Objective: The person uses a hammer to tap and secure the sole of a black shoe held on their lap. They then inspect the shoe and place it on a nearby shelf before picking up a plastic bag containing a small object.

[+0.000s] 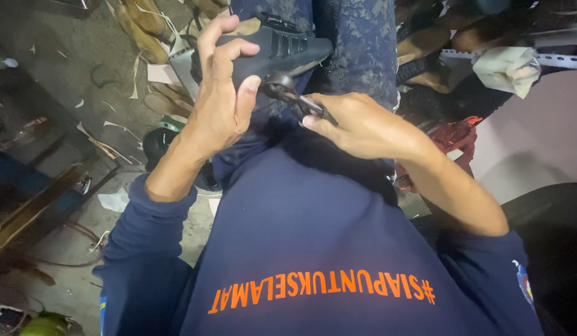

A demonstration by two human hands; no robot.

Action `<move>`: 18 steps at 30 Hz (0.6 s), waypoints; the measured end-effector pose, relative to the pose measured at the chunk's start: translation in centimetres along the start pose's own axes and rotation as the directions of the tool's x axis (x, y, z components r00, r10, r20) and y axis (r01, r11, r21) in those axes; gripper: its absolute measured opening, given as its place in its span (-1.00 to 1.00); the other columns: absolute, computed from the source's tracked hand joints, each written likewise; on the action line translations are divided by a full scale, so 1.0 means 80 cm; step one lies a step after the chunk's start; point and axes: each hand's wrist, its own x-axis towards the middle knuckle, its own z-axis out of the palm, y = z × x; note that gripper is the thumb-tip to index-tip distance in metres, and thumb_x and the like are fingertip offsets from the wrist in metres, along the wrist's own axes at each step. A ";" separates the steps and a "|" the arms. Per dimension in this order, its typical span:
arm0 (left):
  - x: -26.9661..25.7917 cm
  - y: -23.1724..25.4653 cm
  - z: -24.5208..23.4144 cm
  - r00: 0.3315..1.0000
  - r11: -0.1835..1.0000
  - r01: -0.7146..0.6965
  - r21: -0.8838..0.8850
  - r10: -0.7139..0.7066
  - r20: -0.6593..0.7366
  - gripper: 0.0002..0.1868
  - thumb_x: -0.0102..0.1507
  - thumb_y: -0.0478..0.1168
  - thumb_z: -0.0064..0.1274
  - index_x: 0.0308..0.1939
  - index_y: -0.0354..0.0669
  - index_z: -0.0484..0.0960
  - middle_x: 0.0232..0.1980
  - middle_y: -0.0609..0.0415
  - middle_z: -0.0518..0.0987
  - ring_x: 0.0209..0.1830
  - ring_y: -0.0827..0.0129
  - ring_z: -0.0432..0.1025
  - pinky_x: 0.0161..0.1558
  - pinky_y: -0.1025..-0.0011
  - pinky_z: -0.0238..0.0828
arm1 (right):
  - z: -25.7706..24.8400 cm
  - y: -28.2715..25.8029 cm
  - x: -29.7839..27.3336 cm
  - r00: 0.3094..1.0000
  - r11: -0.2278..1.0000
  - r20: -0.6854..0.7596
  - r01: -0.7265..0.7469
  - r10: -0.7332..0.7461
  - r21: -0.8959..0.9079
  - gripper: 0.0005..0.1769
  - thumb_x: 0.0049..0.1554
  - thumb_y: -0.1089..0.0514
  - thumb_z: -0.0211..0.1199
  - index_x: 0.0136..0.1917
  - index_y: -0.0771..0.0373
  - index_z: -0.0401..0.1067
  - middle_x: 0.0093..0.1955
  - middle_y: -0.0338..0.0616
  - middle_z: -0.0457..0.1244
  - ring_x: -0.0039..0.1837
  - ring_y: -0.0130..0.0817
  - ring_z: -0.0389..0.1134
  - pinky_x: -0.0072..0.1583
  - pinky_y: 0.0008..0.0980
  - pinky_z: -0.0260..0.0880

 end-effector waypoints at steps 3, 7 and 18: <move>-0.002 -0.001 0.000 1.000 1.000 0.006 0.010 -0.006 0.030 -0.68 0.54 -0.12 -0.32 0.28 -0.22 0.23 0.46 -0.25 -0.01 0.60 -0.15 -0.04 0.62 -0.22 -0.04 | -0.013 -0.003 -0.006 0.995 0.996 0.095 0.025 -0.033 0.081 -0.63 0.35 -0.15 -0.09 -0.09 0.04 0.41 -0.19 -0.42 0.42 -0.13 -0.34 0.44 0.07 -0.30 0.31; -0.003 0.006 -0.002 0.999 0.999 0.034 -0.010 -0.034 -0.025 -0.65 0.55 -0.06 -0.36 0.26 -0.24 0.23 0.44 -0.23 0.02 0.59 -0.13 -0.02 0.61 -0.19 0.00 | -0.007 -0.004 -0.024 0.997 0.976 -0.050 -0.054 0.066 0.209 -0.74 0.34 -0.04 0.00 -0.05 0.12 0.37 -0.34 -0.30 0.38 -0.25 -0.44 0.42 -0.01 -0.38 0.35; 0.013 0.022 0.018 0.965 0.979 0.203 -0.029 -0.205 -0.164 -0.46 0.55 0.14 -0.50 0.30 -0.26 0.20 0.41 -0.22 0.09 0.57 -0.04 0.07 0.62 -0.02 0.08 | 0.037 -0.006 0.062 0.420 0.883 -0.785 0.326 -0.456 -0.339 -0.76 0.31 0.35 0.35 0.22 0.25 0.42 0.01 -0.13 0.43 -0.06 -0.23 0.49 0.03 -0.34 0.46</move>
